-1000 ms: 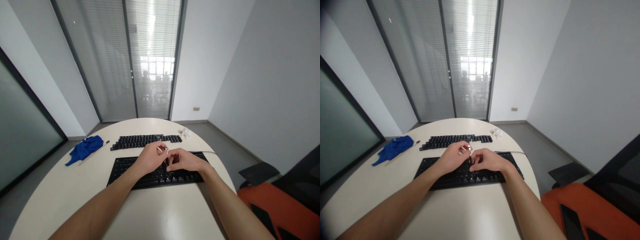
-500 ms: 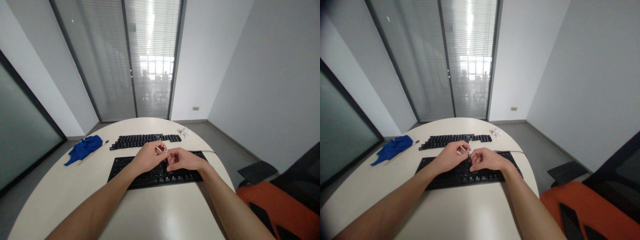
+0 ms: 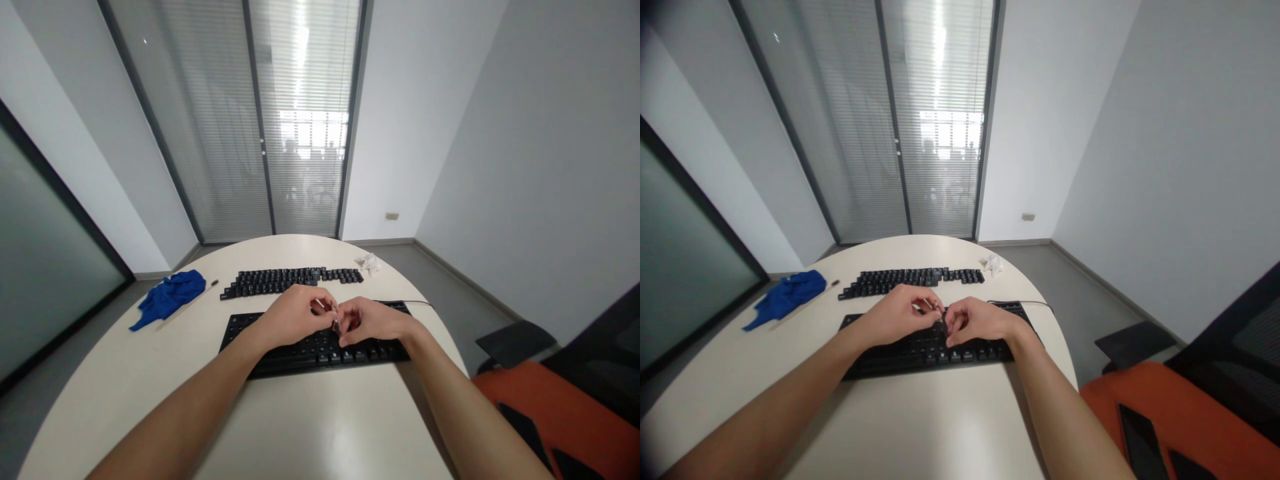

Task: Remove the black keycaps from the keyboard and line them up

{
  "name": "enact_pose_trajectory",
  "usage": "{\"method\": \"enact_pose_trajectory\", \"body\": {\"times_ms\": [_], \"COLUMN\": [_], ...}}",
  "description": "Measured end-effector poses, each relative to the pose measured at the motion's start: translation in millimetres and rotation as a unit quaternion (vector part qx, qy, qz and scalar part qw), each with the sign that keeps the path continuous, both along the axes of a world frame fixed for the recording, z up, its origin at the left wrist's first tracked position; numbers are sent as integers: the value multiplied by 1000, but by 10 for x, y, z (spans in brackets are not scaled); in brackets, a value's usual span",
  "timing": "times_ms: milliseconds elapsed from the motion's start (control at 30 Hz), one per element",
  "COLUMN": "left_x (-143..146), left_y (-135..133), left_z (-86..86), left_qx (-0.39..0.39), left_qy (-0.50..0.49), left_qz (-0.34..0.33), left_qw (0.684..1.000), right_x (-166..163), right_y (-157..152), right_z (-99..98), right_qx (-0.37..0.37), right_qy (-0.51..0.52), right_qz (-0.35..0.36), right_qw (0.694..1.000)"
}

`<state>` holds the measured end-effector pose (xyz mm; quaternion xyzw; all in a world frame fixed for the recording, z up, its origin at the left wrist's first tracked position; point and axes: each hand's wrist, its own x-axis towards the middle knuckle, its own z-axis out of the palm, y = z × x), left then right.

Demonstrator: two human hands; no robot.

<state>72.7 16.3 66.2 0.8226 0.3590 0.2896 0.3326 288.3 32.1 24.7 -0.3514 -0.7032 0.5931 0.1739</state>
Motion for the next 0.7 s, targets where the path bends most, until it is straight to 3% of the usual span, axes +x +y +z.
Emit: {"method": "enact_pose_trajectory", "body": {"times_ms": [700], "left_x": [159], "left_y": [-161], "left_z": [-49], "left_qx": [33], "left_qy": [32], "left_qz": [48], "left_qw": [998], "right_x": [30], "right_y": [-70], "right_z": [109], "right_qx": [96], "right_qy": [-89], "right_qz": [21], "right_qw": [991]}}
